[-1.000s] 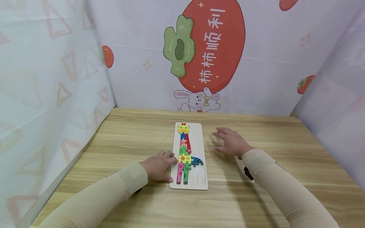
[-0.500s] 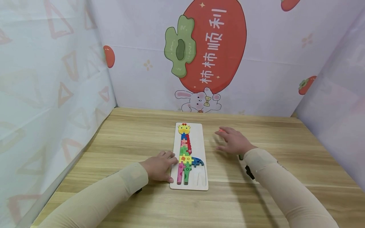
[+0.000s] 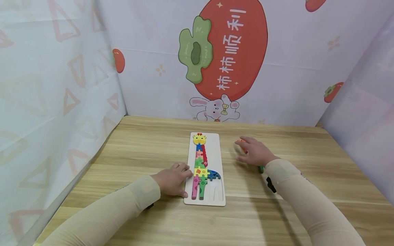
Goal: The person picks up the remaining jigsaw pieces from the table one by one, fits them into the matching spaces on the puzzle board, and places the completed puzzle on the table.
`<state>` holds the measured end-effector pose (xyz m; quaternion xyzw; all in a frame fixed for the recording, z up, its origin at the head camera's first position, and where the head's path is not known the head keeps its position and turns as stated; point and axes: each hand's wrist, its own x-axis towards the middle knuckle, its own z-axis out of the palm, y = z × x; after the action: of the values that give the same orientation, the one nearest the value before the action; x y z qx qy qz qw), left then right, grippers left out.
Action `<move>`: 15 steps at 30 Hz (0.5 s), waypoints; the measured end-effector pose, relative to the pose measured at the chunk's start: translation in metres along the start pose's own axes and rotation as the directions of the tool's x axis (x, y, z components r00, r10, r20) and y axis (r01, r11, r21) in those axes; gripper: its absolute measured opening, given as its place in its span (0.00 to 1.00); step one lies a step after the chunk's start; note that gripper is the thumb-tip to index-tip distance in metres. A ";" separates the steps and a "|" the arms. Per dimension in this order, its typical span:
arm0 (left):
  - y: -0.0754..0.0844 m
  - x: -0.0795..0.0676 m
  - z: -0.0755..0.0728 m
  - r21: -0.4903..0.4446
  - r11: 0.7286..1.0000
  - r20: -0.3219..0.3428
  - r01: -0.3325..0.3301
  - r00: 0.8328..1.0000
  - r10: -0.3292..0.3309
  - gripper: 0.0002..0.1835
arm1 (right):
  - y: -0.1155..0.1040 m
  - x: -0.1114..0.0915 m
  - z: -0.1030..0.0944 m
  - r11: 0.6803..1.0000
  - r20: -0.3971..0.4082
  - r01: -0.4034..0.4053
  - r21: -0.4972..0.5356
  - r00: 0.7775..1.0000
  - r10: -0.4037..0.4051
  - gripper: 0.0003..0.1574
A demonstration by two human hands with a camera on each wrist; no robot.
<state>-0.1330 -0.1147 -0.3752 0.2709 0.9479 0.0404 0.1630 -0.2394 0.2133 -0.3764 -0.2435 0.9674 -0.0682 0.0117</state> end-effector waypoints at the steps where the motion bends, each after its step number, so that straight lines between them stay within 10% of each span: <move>1: 0.000 0.000 0.000 0.000 1.000 0.000 0.000 1.000 0.000 0.39 | 0.001 0.000 0.000 1.000 0.002 -0.001 0.001 1.000 0.001 0.43; 15: -0.001 0.001 0.002 -0.004 1.000 0.001 -0.001 1.000 0.001 0.39 | 0.009 0.000 0.001 1.000 0.056 -0.026 0.010 0.998 0.025 0.42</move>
<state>-0.1339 -0.1148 -0.3773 0.2709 0.9476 0.0423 0.1638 -0.2439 0.2211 -0.3786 -0.2329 0.9694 -0.0665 0.0411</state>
